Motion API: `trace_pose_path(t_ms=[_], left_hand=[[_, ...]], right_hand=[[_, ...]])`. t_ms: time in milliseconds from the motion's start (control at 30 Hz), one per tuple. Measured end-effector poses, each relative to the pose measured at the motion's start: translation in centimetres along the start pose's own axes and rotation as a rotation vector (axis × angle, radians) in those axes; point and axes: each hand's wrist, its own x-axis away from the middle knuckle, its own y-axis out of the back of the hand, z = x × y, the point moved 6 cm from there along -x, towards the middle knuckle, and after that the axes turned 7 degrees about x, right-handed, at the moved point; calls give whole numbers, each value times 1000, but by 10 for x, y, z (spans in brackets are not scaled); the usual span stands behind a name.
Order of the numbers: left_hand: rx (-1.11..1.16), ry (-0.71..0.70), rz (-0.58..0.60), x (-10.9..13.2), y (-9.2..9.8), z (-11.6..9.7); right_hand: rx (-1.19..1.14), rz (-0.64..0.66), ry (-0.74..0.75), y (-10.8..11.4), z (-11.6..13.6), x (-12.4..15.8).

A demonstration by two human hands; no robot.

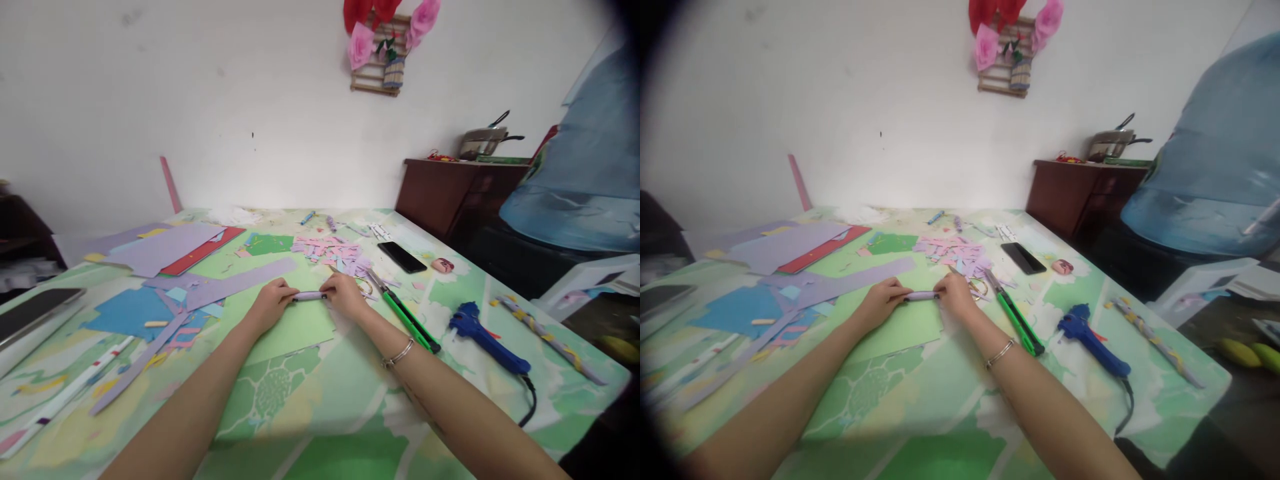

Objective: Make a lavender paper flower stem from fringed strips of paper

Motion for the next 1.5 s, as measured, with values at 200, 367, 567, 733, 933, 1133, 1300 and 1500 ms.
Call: trace_pose_path(t_ms=[200, 367, 567, 733, 933, 1133, 1300, 1500], left_hand=[[11, 20, 25, 1, 1, -5], [47, 28, 60, 1, 0, -10], [116, 92, -8, 0, 5, -10], [215, 231, -74, -2, 9, -4], [269, 358, -143, -2, 11, 2], [302, 291, -132, -2, 11, -2], [305, 272, -134, -3, 10, -3], [293, 268, -154, -4, 8, -4]], right_hand=[[-26, 63, -15, -1, 2, 1], [-30, 41, 72, -3, 9, 2], [24, 25, 166, -10, 17, 2], [-9, 24, 129, -12, 17, -2], [-56, 41, 103, -12, 16, -7], [-73, 4, 71, -10, 18, -5], [-68, -18, 131, -13, 22, -2], [-72, 31, 146, -12, 24, -4]])
